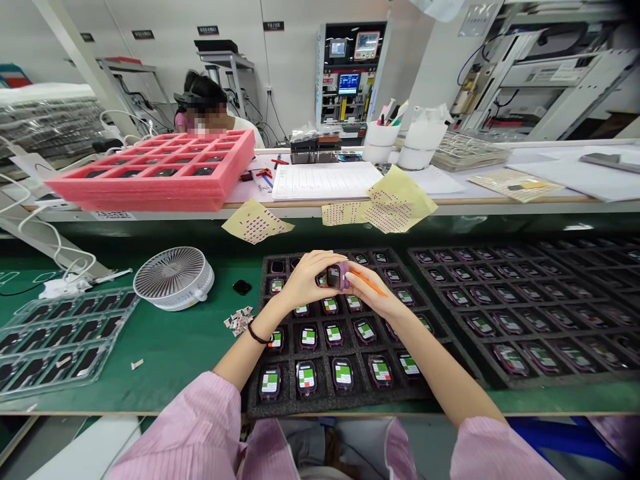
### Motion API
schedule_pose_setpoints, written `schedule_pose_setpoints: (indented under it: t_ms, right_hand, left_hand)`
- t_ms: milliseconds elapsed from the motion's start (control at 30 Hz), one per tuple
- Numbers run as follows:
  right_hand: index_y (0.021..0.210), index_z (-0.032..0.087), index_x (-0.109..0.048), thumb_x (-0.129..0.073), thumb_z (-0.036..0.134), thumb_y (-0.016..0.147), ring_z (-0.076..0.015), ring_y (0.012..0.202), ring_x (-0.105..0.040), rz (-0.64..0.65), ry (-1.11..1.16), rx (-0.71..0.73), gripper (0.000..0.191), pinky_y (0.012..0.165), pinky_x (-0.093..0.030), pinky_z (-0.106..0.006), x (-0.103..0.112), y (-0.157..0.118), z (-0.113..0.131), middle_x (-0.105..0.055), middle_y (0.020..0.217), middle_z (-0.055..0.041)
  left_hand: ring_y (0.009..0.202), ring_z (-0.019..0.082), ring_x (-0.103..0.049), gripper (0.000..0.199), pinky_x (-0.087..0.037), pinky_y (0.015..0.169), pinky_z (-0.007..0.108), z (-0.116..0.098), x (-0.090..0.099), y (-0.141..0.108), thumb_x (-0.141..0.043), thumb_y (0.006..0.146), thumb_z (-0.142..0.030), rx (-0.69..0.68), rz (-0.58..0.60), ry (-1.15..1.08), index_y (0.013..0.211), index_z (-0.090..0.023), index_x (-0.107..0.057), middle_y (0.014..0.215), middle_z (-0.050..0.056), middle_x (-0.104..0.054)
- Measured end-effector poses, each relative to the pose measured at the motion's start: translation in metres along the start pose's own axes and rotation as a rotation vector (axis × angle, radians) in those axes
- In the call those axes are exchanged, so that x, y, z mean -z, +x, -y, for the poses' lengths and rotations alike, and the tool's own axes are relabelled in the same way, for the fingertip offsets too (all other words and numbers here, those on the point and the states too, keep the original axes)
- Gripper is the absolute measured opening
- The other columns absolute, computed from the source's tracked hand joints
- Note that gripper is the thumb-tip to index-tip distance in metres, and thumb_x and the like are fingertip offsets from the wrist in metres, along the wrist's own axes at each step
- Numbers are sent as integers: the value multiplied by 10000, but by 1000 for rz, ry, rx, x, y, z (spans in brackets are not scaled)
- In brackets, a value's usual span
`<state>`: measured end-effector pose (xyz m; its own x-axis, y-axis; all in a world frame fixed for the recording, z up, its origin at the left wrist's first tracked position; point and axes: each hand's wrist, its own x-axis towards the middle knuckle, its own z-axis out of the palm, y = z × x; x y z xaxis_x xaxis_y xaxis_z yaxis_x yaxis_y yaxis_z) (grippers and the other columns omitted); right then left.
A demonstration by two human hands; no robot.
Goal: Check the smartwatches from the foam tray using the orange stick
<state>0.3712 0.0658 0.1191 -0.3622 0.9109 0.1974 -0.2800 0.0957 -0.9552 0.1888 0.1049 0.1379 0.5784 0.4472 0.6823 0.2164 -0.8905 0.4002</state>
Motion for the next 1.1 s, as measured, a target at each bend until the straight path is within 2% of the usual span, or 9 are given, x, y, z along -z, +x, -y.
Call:
schedule_pose_setpoints:
  t_ms: [133,300,500,633,733,833,967,1033,1100]
  right_hand:
    - [1073,254,-654,-680,379,788,-206,905,-675,-15,78,-25,313,792,-567,-378,0,1,-1,-688,1022,-51]
    - [1070,263,-654,-753,309,702,-206,933,-663,-66,93,-50,383,847,-541,-382,-3,3,-3,-682,1034,-40]
    - [1106,262,-640,-754,292,706,-192,885,-671,-51,125,-53,417,868,-523,-379,-5,2,-2,-678,1007,-26]
    - [1091,255,-645,-746,349,717,-204,945,-647,-71,54,-40,398,852,-528,-368,-5,3,-3,-671,1030,-38]
    - [1064,244,-659,-676,456,771,-185,904,-641,-194,-30,21,363,798,-534,-320,-4,7,-4,-681,963,-41]
    - [1017,231,-669,-504,566,855,-144,681,-615,-337,-23,163,408,618,-527,-280,-1,9,-2,-652,798,-26]
    - [684,209,-633,-474,547,878,-110,477,-513,-501,-58,383,421,420,-419,-246,2,5,6,-576,644,-6]
    - [588,202,-588,-464,546,883,-112,433,-501,-543,-117,410,470,389,-398,-252,1,2,9,-567,592,-11]
    - [570,199,-585,-461,557,881,-120,413,-510,-544,-148,392,490,381,-405,-262,0,1,10,-581,568,-19]
  left_hand:
    - [1102,251,-567,481,-428,943,421,-2,0,0,-710,707,-207,7,21,15,1169,-205,-576,1166,92,-661]
    - [1109,252,-562,454,-424,943,426,-4,0,0,-684,725,-207,45,41,48,1169,-210,-587,1167,85,-663]
    - [1115,242,-560,420,-426,952,417,-5,-1,0,-661,745,-191,52,63,46,1159,-216,-598,1170,78,-662]
    - [1098,238,-580,420,-449,930,409,-3,-2,0,-676,745,-221,21,11,31,1156,-197,-591,1155,90,-667]
    - [1104,247,-589,431,-456,935,417,1,-1,0,-696,735,-244,23,-12,36,1150,-194,-591,1157,97,-666]
    - [1097,242,-600,443,-468,944,404,5,4,-1,-707,721,-216,81,-5,32,1148,-189,-593,1170,102,-656]
    - [1077,219,-609,438,-483,951,370,8,9,-2,-705,726,-193,140,-8,-7,1149,-175,-594,1166,101,-648]
    - [1083,219,-606,436,-480,960,373,8,9,-3,-706,730,-203,152,-13,-9,1152,-183,-593,1166,93,-645]
    - [1082,220,-605,436,-480,960,376,9,8,-3,-706,732,-208,157,-15,-10,1153,-189,-592,1163,90,-644]
